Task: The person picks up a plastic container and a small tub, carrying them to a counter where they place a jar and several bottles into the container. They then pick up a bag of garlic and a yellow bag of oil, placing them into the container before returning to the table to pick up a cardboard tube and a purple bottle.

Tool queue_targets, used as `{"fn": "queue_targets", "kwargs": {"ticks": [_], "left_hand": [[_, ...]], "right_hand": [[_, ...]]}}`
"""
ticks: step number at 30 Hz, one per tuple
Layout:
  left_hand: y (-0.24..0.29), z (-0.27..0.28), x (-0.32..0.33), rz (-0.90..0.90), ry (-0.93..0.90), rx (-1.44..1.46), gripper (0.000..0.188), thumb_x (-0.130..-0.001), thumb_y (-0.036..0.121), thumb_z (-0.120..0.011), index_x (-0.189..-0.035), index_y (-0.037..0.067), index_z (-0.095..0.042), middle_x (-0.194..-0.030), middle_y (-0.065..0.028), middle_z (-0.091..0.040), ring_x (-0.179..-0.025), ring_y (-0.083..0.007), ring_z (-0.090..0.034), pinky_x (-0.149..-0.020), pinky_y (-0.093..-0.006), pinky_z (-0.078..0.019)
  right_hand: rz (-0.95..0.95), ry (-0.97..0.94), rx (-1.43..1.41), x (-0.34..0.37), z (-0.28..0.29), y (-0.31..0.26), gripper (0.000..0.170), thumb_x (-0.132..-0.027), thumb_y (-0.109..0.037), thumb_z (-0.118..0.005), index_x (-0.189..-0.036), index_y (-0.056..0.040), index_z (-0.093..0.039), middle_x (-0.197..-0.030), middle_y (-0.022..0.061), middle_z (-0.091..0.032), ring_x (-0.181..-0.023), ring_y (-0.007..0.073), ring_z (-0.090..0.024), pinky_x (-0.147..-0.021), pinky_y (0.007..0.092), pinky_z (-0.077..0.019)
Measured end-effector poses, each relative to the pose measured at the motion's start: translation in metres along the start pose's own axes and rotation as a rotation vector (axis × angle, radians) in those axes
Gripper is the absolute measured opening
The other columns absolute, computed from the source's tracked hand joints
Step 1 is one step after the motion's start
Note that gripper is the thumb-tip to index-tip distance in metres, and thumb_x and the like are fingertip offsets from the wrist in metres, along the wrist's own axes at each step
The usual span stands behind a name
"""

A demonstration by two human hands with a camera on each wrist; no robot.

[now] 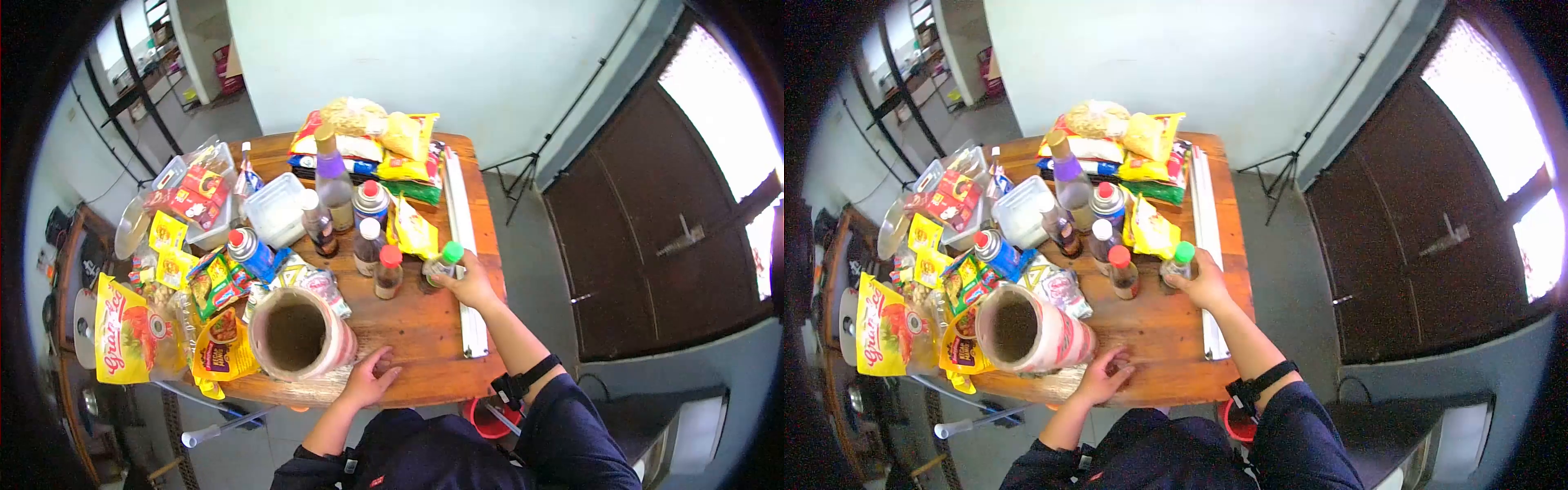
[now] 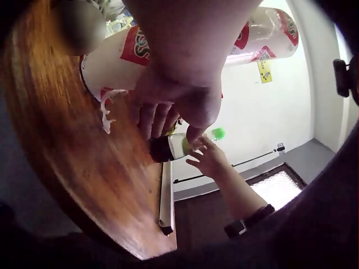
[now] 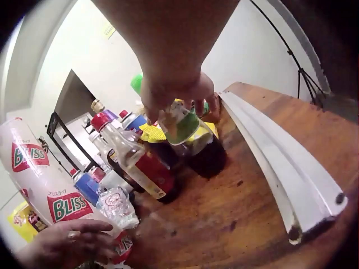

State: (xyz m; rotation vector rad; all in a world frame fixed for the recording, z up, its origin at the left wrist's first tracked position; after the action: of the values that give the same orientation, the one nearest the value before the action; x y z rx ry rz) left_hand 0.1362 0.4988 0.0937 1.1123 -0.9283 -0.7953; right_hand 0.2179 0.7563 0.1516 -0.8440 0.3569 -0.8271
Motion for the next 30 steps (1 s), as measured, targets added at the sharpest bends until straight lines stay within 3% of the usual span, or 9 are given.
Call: {"fn": "queue_targets", "kwargs": {"ticks": [5, 9, 15, 17, 20, 23, 28, 29, 30], "left_hand": [[0.003, 0.002, -0.004, 0.020, -0.003, -0.069, 0.043, -0.072, 0.017, -0.064, -0.108, 0.003, -0.047, -0.093, -0.0127, -0.056, -0.083, -0.0195, -0.056, -0.073, -0.0298, -0.0444], [0.001, -0.005, -0.004, 0.003, -0.037, -0.096, 0.043, -0.072, 0.017, -0.064, -0.108, 0.002, -0.046, -0.092, -0.0122, -0.056, -0.082, -0.0184, -0.055, -0.073, -0.0292, -0.0445], [0.010, -0.027, -0.012, -0.009, -0.157, -0.002, 0.041, -0.073, 0.014, -0.063, -0.109, 0.001, -0.046, -0.091, -0.0087, -0.055, -0.081, -0.0144, -0.054, -0.073, -0.0266, -0.0436], [0.020, -0.041, -0.014, 0.032, -0.230, 0.001, 0.040, -0.074, 0.014, -0.062, -0.109, 0.002, -0.047, -0.092, -0.0072, -0.055, -0.081, -0.0129, -0.053, -0.073, -0.0257, -0.0431], [0.026, -0.066, -0.016, -0.067, -0.371, -0.086, 0.040, -0.073, 0.014, -0.063, -0.109, 0.003, -0.047, -0.093, -0.0061, -0.055, -0.081, -0.0116, -0.053, -0.073, -0.0250, -0.0427], [0.033, -0.098, -0.006, -0.171, -0.543, -0.116, 0.040, -0.073, 0.013, -0.063, -0.109, 0.003, -0.047, -0.093, -0.0051, -0.055, -0.081, -0.0115, -0.053, -0.072, -0.0243, -0.0425], [0.047, -0.172, 0.062, -0.158, -0.942, -0.066, 0.038, -0.074, 0.008, -0.060, -0.109, 0.002, -0.046, -0.092, -0.0052, -0.055, -0.081, -0.0106, -0.053, -0.072, -0.0232, -0.0426], [0.046, -0.189, 0.084, -0.152, -1.023, -0.147, 0.038, -0.075, 0.006, -0.059, -0.109, 0.001, -0.046, -0.092, -0.0056, -0.055, -0.081, -0.0101, -0.053, -0.072, -0.0225, -0.0428], [0.046, -0.206, 0.106, -0.178, -1.121, -0.178, 0.037, -0.075, 0.006, -0.059, -0.109, 0.001, -0.046, -0.092, -0.0059, -0.054, -0.080, -0.0101, -0.053, -0.071, -0.0224, -0.0428]], "right_hand": [[-0.040, -0.005, -0.130, -0.007, -0.006, 0.001, 0.035, -0.063, -0.019, -0.071, -0.092, -0.0032, -0.057, -0.082, 0.0063, -0.061, -0.073, 0.0129, -0.056, -0.069, 0.0262, -0.0444], [0.012, 0.078, -0.311, 0.020, -0.003, 0.013, 0.036, -0.066, -0.008, -0.067, -0.100, -0.0024, -0.055, -0.087, 0.0071, -0.060, -0.080, 0.0097, -0.054, -0.073, 0.0236, -0.0433], [-0.036, 0.196, -0.356, 0.110, 0.057, 0.027, 0.037, -0.064, -0.013, -0.069, -0.098, -0.0036, -0.056, -0.081, 0.0059, -0.061, -0.074, 0.0103, -0.056, -0.068, 0.0252, -0.0451], [-0.090, 0.274, -0.431, 0.157, 0.078, 0.031, 0.036, -0.064, -0.013, -0.068, -0.097, -0.0033, -0.057, -0.082, 0.0060, -0.062, -0.074, 0.0108, -0.056, -0.069, 0.0256, -0.0451], [-0.010, 0.510, -0.462, 0.245, 0.097, 0.038, 0.035, -0.064, -0.013, -0.068, -0.096, -0.0025, -0.056, -0.087, 0.0064, -0.061, -0.077, 0.0122, -0.057, -0.069, 0.0256, -0.0446], [-0.111, 0.723, -0.367, 0.350, 0.106, 0.026, 0.035, -0.064, -0.010, -0.068, -0.097, -0.0030, -0.056, -0.088, 0.0064, -0.061, -0.078, 0.0120, -0.057, -0.070, 0.0256, -0.0445], [-0.426, 1.135, -0.349, 0.545, 0.066, -0.005, 0.035, -0.066, -0.008, -0.066, -0.099, -0.0041, -0.056, -0.091, 0.0070, -0.060, -0.080, 0.0114, -0.056, -0.071, 0.0254, -0.0443], [-0.378, 1.253, -0.569, 0.584, 0.049, -0.010, 0.036, -0.066, -0.005, -0.065, -0.101, -0.0030, -0.055, -0.092, 0.0072, -0.059, -0.080, 0.0120, -0.056, -0.070, 0.0251, -0.0447], [-0.377, 1.369, -0.564, 0.619, 0.033, -0.017, 0.035, -0.067, -0.004, -0.065, -0.101, -0.0023, -0.055, -0.093, 0.0074, -0.059, -0.080, 0.0123, -0.056, -0.070, 0.0253, -0.0449]]}}
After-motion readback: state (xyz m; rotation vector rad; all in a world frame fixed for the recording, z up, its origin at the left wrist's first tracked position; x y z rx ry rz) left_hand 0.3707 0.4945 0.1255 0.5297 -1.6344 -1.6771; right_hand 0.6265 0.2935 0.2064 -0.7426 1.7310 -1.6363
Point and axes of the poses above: each hand's wrist, its own x-axis away from the middle knuckle, its own z-axis out of the back of the hand, y = z × x, the point moved 1 cm from there along -x, towards the middle knuckle
